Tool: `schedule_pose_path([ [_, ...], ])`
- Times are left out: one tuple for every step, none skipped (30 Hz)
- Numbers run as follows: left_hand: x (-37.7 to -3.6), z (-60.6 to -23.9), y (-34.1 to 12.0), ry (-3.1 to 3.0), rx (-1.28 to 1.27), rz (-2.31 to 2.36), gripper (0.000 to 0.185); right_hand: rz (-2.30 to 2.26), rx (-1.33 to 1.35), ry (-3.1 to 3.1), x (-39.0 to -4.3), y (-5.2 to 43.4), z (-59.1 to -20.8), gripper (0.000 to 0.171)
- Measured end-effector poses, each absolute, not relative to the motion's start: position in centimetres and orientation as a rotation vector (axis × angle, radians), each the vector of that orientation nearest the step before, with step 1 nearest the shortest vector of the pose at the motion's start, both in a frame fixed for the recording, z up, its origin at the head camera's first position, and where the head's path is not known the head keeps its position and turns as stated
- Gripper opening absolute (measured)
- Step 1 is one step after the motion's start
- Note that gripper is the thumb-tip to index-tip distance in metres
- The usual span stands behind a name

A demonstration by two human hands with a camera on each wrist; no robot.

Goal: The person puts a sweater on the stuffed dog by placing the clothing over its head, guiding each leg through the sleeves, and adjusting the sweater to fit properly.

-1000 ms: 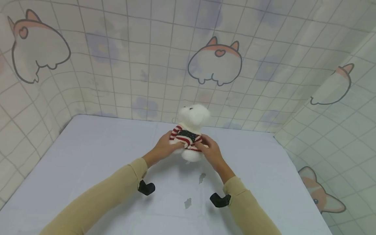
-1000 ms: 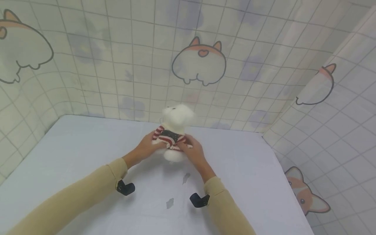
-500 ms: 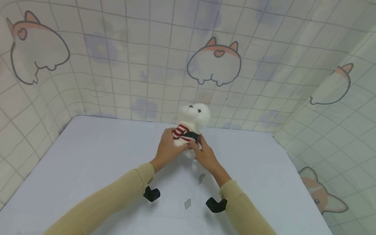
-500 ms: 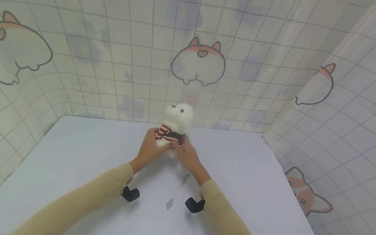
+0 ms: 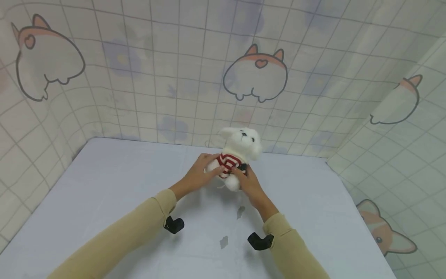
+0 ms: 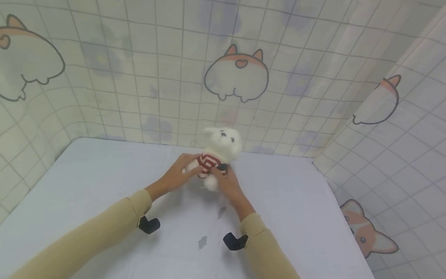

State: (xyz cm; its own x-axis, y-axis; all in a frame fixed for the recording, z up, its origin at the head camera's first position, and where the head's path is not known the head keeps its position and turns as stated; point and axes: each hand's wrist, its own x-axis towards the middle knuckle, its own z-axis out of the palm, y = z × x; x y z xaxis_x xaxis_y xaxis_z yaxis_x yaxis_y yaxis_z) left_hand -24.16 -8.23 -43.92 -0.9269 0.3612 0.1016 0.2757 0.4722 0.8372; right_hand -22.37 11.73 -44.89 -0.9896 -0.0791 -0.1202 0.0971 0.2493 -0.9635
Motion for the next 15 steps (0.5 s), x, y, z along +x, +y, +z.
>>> schedule_pose_path([
  [-24.4,-43.9,-8.5,2.566,0.569,1.501,0.061,-1.849,0.025,2.349,-22.4,11.9,-44.8,0.061],
  [-24.6,-44.0,-8.7,2.508,0.565,1.538,0.057,-1.857,0.020,2.330,-22.4,12.0,-44.8,0.059],
  [-24.7,-44.0,-8.8,2.451,0.568,1.575,0.055,-1.864,0.020,2.316,-22.5,12.1,-44.8,0.058],
  [-24.9,-44.0,-9.0,2.393,0.565,1.610,0.052,-1.869,0.013,2.311,-22.5,12.2,-44.8,0.058],
  [-25.0,-44.0,-9.2,2.344,0.560,1.644,0.050,-1.867,0.001,2.317,-22.5,12.3,-44.7,0.059],
  [-25.0,-44.0,-9.3,2.307,0.555,1.670,0.049,-1.861,-0.012,2.332,-22.5,12.4,-44.7,0.060],
  [-25.1,-44.0,-9.4,2.283,0.559,1.690,0.048,-1.857,-0.023,2.344,-22.5,12.5,-44.8,0.061],
  [-25.1,-44.0,-9.6,2.259,0.570,1.716,0.047,-1.856,-0.034,2.351,-22.5,12.6,-44.8,0.063],
  [-25.1,-44.1,-9.7,2.250,0.586,1.734,0.046,-1.850,-0.043,2.362,-22.5,12.7,-44.9,0.064],
  [-25.2,-44.2,-9.8,2.252,0.596,1.746,0.046,-1.848,-0.059,2.365,-22.6,12.8,-45.0,0.065],
  [-25.2,-44.4,-9.9,2.250,0.619,1.761,0.046,-1.848,-0.074,2.360,-22.6,12.9,-45.1,0.065],
  [-25.2,-44.5,-10.0,2.249,0.638,1.772,0.045,-1.846,-0.085,2.355,-22.7,13.0,-45.3,0.065],
  [-25.3,-44.7,-10.1,2.245,0.658,1.786,0.046,-1.844,-0.099,2.344,-22.7,13.1,-45.4,0.065],
  [-25.3,-44.8,-10.2,2.233,0.673,1.799,0.047,-1.837,-0.117,2.338,-22.8,13.2,-45.6,0.065],
  [-25.3,-45.0,-10.3,2.232,0.691,1.801,0.048,-1.833,-0.137,2.333,-22.8,13.3,-45.7,0.065],
])
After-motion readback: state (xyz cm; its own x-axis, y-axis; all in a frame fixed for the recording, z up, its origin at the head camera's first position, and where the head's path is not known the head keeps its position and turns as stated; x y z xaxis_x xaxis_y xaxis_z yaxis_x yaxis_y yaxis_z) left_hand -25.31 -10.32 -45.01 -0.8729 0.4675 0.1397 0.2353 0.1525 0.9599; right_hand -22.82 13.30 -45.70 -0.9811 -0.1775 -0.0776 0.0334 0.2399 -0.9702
